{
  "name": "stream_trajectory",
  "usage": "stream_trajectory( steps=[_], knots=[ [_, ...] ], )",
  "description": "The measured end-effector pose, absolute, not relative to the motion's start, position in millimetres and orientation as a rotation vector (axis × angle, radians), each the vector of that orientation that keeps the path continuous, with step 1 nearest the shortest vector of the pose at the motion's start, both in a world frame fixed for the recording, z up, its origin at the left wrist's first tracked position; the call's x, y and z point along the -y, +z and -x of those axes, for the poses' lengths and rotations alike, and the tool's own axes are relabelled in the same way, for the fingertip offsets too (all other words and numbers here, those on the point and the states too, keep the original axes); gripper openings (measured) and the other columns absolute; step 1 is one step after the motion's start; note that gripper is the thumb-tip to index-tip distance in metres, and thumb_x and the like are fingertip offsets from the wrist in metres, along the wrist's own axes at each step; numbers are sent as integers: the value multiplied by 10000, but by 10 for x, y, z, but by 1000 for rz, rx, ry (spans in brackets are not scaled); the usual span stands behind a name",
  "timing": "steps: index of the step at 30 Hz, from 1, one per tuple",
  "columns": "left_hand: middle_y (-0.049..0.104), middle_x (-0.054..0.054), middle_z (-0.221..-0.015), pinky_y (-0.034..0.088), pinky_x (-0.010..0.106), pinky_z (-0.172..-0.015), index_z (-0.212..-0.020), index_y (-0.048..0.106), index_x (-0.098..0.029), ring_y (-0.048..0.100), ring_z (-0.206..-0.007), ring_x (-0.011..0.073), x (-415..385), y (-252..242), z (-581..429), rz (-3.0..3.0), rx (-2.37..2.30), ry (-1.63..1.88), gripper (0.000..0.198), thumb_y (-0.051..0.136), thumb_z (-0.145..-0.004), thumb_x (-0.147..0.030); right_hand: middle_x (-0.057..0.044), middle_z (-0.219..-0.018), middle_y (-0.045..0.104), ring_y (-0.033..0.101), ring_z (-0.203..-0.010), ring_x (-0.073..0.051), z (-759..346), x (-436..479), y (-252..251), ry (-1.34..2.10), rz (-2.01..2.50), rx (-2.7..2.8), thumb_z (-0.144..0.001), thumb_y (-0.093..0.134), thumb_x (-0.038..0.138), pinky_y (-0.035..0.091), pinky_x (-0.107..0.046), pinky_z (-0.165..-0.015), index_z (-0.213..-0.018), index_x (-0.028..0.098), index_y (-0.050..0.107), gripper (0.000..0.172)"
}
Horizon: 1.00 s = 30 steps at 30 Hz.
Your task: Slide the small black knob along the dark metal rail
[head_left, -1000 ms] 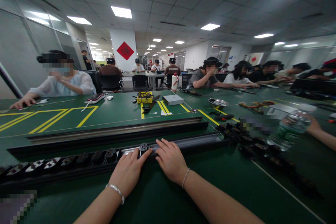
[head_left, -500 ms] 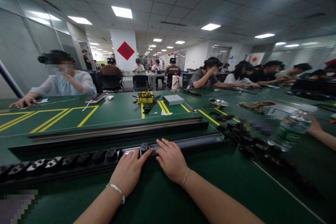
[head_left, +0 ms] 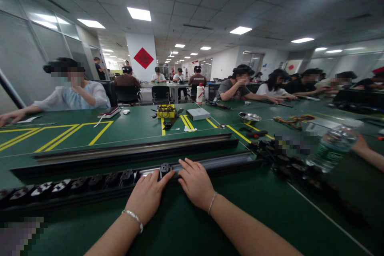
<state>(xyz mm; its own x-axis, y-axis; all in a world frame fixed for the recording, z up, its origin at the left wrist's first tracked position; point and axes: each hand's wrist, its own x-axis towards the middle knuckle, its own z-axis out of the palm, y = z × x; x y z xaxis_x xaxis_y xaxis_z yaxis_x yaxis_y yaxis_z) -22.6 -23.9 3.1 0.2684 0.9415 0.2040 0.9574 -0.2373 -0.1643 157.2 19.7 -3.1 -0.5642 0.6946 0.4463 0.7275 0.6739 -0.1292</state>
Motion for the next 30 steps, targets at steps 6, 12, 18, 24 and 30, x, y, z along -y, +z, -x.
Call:
stream_trajectory(
  steps=[6,12,18,24,30],
  knots=[
    [536,64,-1063,393,352,-797,-1305,270,-392,543,-898,182,235,34,239,2291,1746,-104,525,301,-838,-155,-16,-1323,440,343,-1225,-208,-1567,-187,-21,-98,1106,2423,-849,448,286,260,-376,-966,-954,225,568,171],
    [535,66,-1065,395,353,-798,-1307,265,-398,543,-911,187,236,22,246,2292,1735,-114,512,293,-848,-172,-14,-1322,441,343,-1225,-203,-1569,-188,-22,-113,1105,2424,-852,439,291,263,-374,-965,-967,232,563,179],
    [530,62,-1096,396,348,-790,-1312,245,-411,540,-912,184,228,15,255,2304,1735,-128,532,301,-845,-161,-13,-1324,438,337,-1229,-199,-1569,-201,-41,-113,1109,2424,-850,446,294,262,-377,-967,-977,239,566,183],
    [527,52,-1119,400,345,-787,-1321,201,-423,541,-924,184,224,9,257,2295,1711,-114,587,312,-828,-125,-11,-1325,436,341,-1227,-203,-1574,-194,-27,-103,1104,2425,-852,444,295,262,-377,-969,-993,243,566,193],
    [527,55,-1122,401,345,-800,-1328,188,-415,546,-923,178,230,35,246,2298,1721,-65,591,300,-826,-123,-17,-1313,449,347,-1223,-200,-1569,-201,-31,-114,1112,2431,-851,446,293,267,-375,-965,-1007,246,565,202]
  ],
)
